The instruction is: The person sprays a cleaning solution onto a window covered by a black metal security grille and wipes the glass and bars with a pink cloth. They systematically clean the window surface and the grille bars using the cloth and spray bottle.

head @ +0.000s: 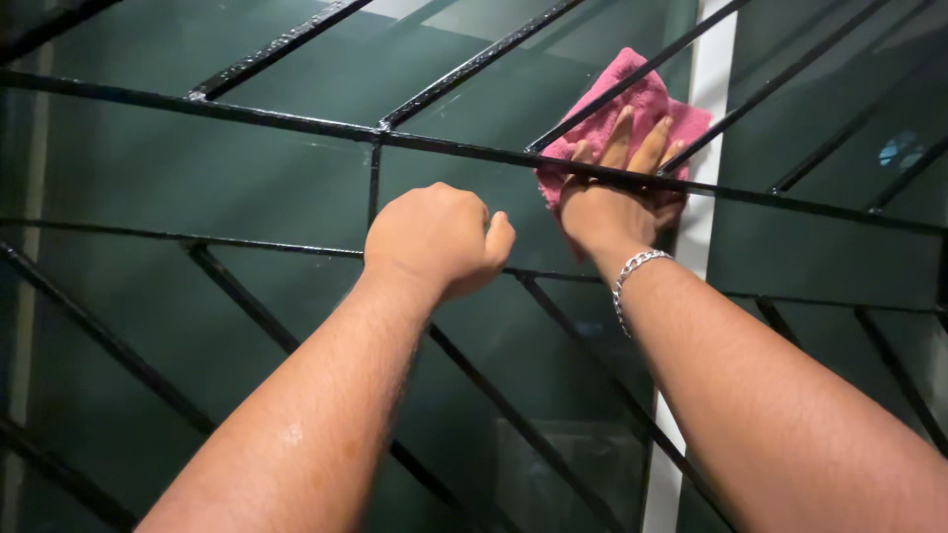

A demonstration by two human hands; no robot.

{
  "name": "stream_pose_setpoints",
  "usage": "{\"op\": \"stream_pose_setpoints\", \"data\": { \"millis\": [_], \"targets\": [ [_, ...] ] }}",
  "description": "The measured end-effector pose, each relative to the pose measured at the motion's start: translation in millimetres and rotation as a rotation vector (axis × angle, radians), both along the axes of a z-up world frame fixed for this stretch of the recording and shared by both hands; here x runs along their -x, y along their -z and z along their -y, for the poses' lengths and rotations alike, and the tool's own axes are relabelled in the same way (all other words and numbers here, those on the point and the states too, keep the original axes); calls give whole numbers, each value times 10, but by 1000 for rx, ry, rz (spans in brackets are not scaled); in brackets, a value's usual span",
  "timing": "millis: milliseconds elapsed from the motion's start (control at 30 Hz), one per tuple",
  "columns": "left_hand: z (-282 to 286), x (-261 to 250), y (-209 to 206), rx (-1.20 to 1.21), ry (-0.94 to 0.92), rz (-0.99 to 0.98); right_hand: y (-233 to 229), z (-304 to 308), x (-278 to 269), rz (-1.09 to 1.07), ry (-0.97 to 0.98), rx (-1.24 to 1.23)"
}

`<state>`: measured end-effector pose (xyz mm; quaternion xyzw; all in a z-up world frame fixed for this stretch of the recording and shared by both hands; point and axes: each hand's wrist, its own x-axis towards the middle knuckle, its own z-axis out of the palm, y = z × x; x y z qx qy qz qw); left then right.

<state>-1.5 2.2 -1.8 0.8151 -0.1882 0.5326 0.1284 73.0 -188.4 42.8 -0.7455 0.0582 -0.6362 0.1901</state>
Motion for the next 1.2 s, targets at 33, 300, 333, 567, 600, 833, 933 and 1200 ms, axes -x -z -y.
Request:
{"op": "stream_pose_setpoints", "data": {
  "millis": [33,300,333,567,600,833,933,1200],
  "targets": [
    [-6,-3,6,-12,-10,17,-2,-24,42,-28,-16,-37],
    [27,-42,-3,-81,-85,84,79,18,-43,-161,-68,107],
    [25,-61,-4,-88,-91,75,106,15,-70,-220,-73,177],
    [-46,-175,83,-368,-28,344,410,76,155,-118,-297,511],
    [-53,-174,103,-435,-85,435,413,83,192,-85,-290,508],
    [-34,-53,137,-674,-271,397,539,-2,389,145,-311,392],
    [11,-92,155,-625,-267,357,668,-62,500,237,-181,350],
    [287,-171,-30,-480,-228,292,195,42,673,352,-26,598]
  ]
}}
